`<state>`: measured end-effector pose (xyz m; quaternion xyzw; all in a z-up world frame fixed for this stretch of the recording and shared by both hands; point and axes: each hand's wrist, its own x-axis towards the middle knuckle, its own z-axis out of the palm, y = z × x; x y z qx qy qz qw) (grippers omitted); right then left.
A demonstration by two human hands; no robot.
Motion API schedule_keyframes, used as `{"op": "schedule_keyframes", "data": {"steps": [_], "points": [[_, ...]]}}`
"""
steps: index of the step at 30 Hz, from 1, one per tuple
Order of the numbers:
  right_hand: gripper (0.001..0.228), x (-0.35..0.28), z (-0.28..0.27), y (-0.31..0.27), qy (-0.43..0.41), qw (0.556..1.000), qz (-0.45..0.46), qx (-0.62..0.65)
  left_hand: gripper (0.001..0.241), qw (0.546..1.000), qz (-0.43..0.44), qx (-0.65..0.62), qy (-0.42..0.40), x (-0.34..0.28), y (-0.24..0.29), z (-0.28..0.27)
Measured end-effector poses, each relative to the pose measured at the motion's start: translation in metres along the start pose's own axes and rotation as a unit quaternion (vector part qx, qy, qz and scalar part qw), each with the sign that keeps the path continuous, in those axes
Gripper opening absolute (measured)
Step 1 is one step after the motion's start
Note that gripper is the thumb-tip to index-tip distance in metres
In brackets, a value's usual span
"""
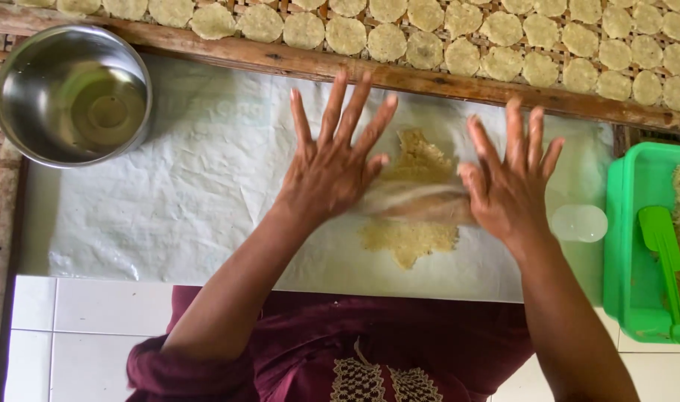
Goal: Preparing thin dough sheets and filling them to make snacks.
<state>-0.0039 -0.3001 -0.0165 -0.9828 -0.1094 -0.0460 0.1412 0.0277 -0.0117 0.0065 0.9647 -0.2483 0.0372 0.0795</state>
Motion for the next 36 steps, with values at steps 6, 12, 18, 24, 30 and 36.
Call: {"op": "schedule_keyframes", "data": {"steps": [6, 12, 18, 24, 30, 36], "points": [[0.062, 0.012, 0.001, 0.002, 0.004, 1.000, 0.002, 0.005, 0.072, 0.998, -0.031, 0.026, 0.043, 0.003, -0.001, 0.002], [0.058, -0.037, -0.004, -0.018, 0.014, 1.000, -0.020, 0.001, 0.073, 0.998, -0.059, 0.006, 0.015, -0.044, 0.028, 0.002], [0.065, -0.076, -0.006, -0.035, 0.040, 0.999, -0.010, -0.011, 0.073, 0.996, -0.078, 0.015, 0.036, -0.083, 0.049, 0.004], [0.079, -0.127, 0.005, -0.050, 0.105, 0.994, -0.041, 0.007, 0.076, 0.997, -0.062, 0.022, 0.044, -0.135, 0.071, 0.008], [0.081, -0.136, 0.015, -0.048, 0.124, 0.992, -0.014, -0.004, 0.080, 0.997, -0.046, 0.013, 0.061, -0.147, 0.074, 0.016], [0.065, -0.057, 0.011, -0.029, 0.078, 0.997, 0.015, -0.017, 0.076, 0.995, -0.077, -0.025, 0.051, -0.062, 0.037, 0.016]]}}
